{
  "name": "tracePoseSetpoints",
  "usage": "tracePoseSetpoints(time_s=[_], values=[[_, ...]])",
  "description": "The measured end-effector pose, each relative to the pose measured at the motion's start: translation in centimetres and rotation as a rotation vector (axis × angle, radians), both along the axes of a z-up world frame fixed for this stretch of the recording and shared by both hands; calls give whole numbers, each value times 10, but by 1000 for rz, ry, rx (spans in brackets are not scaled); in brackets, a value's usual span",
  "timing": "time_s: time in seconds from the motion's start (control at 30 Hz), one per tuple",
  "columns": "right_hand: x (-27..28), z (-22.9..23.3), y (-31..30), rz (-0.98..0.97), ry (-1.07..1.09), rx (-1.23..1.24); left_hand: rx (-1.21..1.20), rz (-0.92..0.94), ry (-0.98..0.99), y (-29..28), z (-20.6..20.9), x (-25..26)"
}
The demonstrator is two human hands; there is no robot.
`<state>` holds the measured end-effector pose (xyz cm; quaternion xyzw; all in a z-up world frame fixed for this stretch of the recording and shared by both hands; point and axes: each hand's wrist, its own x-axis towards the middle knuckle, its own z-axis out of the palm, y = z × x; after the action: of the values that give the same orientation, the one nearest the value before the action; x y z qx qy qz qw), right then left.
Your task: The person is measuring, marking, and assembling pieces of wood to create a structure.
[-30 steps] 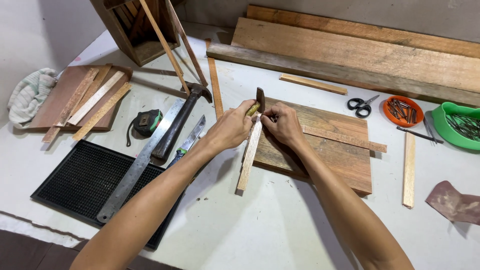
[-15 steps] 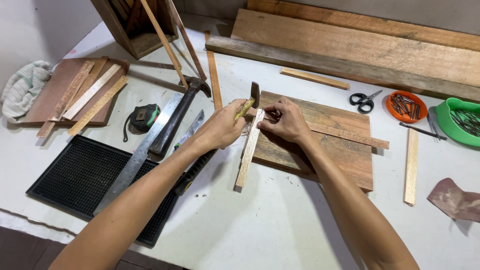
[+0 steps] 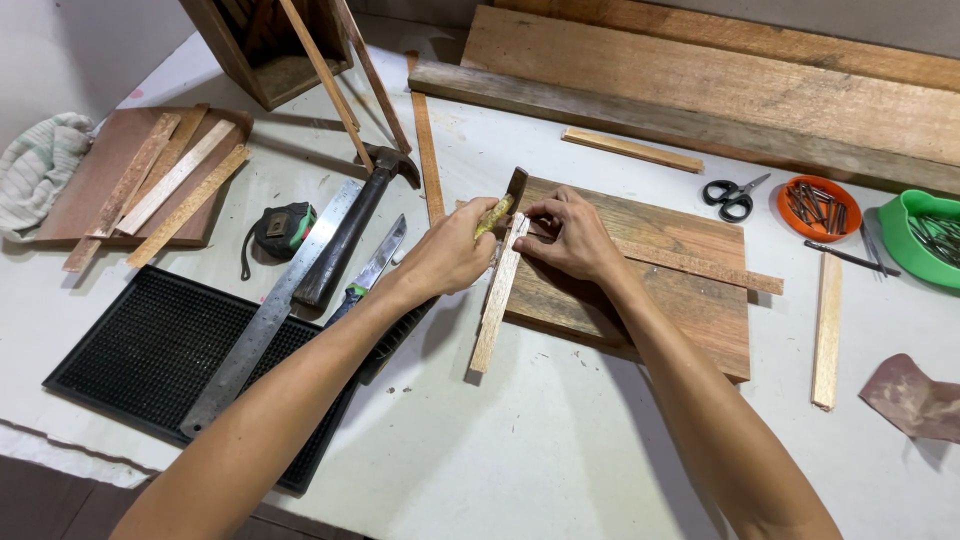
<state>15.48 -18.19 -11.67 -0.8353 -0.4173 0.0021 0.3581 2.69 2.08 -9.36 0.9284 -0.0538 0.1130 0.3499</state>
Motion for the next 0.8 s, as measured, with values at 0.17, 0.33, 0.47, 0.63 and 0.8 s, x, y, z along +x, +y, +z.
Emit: tracePoseSetpoints(time_s=[0.17,0.33,0.47,0.63,0.8], values=[[-3,6,0,-24,-10,-43,32,174,323,-25,59,-34],[-5,6,-1,7,-8,-20,246,281,291,-14,34,-53],[-6,7,-1,-8,-8,-36,361,344,255,-11,31,-65],[-5,5,0,-16,-5,-69,486,350,202,-5,10,-62],[-5,7,-4,23,-71,-4,545,314,369,-11,44,-50]])
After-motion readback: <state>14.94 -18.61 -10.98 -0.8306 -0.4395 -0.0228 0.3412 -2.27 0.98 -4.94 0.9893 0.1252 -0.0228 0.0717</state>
